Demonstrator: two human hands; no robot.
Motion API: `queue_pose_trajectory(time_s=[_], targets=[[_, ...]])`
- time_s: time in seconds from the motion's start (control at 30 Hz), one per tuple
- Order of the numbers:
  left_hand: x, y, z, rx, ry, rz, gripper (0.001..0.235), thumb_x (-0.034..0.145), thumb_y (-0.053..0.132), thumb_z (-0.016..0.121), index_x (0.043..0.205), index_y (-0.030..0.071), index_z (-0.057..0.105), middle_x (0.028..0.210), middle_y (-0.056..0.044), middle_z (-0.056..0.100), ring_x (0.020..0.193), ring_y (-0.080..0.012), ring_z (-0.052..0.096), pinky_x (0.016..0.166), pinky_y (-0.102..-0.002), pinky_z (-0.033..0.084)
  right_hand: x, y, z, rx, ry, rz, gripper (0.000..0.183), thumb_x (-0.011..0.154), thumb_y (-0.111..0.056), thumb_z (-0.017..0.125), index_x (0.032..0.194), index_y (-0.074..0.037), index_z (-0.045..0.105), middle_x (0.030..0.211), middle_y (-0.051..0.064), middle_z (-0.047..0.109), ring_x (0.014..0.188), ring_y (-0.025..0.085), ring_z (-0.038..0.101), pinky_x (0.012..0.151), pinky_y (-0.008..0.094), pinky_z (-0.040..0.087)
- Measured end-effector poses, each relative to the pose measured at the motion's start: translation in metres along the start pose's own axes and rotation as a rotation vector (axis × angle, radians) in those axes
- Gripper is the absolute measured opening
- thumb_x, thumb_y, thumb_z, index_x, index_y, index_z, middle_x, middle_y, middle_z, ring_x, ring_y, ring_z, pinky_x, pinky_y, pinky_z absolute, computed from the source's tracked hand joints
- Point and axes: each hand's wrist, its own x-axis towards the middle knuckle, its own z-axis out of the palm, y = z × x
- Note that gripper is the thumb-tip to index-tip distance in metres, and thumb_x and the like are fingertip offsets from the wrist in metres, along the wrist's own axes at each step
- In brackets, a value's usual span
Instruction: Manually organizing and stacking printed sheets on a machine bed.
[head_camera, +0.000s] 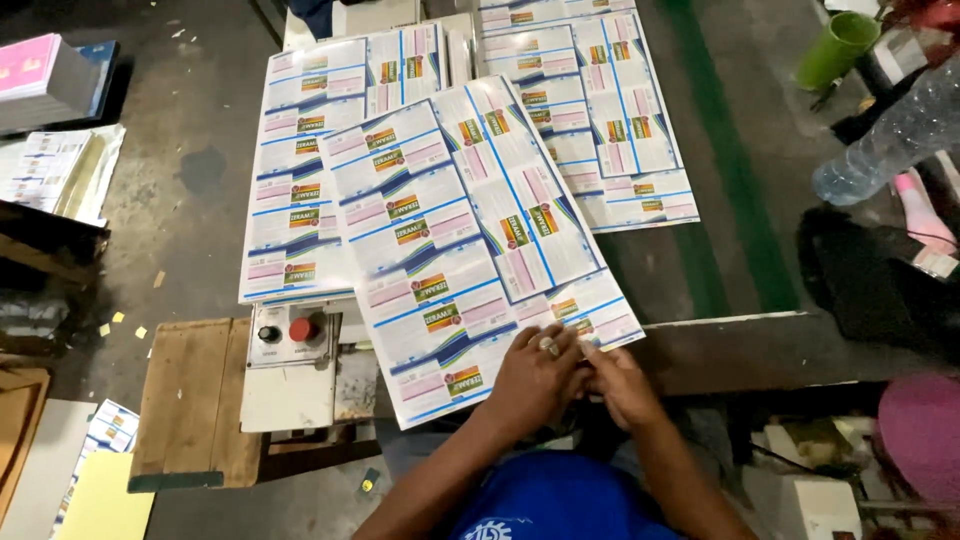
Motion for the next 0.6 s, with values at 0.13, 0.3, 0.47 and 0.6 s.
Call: queue_pose_trajectory(time_s=[0.13, 0.3, 0.47, 0.6], targets=[[0.002, -0.015, -0.01, -0.027, 0.074, 0.04, 0.042, 0.089, 0.027, 0.074, 0.121, 0.001, 0.068, 0.128, -0.018, 0.069, 0.125, -0.0361, 0.062, 0.105, -0.05, 0.045, -0.001, -0.016, -0.014, 0.04, 0.228, -0.129, 0.023, 0.103, -0.021, 0.061, 0.116, -0.002, 0.065, 0.089, 0.008, 0.071, 0.069, 0.016, 0.065, 0.054, 0.031, 0.053], [-0.006, -0.088, -0.039, 0.145, 0.137, -0.191, 0.044, 0.09, 0.029, 0.074, 0.124, 0.002, 0.068, 0.131, -0.019, 0.068, 0.127, -0.0359, 0.061, 0.109, -0.048, 0.044, -0.023, -0.035, -0.059, -0.017, 0.411, -0.231, 0.017, 0.101, -0.018, 0.061, 0.111, -0.005, 0.063, 0.088, 0.006, 0.071, 0.065, 0.015, 0.064, 0.051, 0.03, 0.05], [-0.017, -0.153, -0.057, 0.411, 0.268, -0.348, 0.072, 0.089, 0.041, 0.075, 0.143, -0.002, 0.054, 0.152, -0.025, 0.05, 0.143, -0.0439, 0.042, 0.114, -0.056, 0.032, -0.057, -0.03, -0.116, -0.08, 0.576, -0.309, 0.012, 0.103, -0.014, 0.063, 0.112, -0.006, 0.063, 0.094, 0.006, 0.07, 0.071, 0.016, 0.065, 0.053, 0.032, 0.05], [-0.027, -0.168, -0.055, 0.479, 0.104, -0.473, 0.09, 0.08, 0.047, 0.076, 0.147, -0.005, 0.045, 0.154, -0.025, 0.041, 0.145, -0.0446, 0.034, 0.113, -0.061, 0.026, -0.086, -0.026, -0.146, -0.079, 0.664, -0.32, 0.016, 0.102, -0.013, 0.063, 0.117, -0.007, 0.064, 0.098, 0.006, 0.071, 0.074, 0.016, 0.066, 0.054, 0.031, 0.051]])
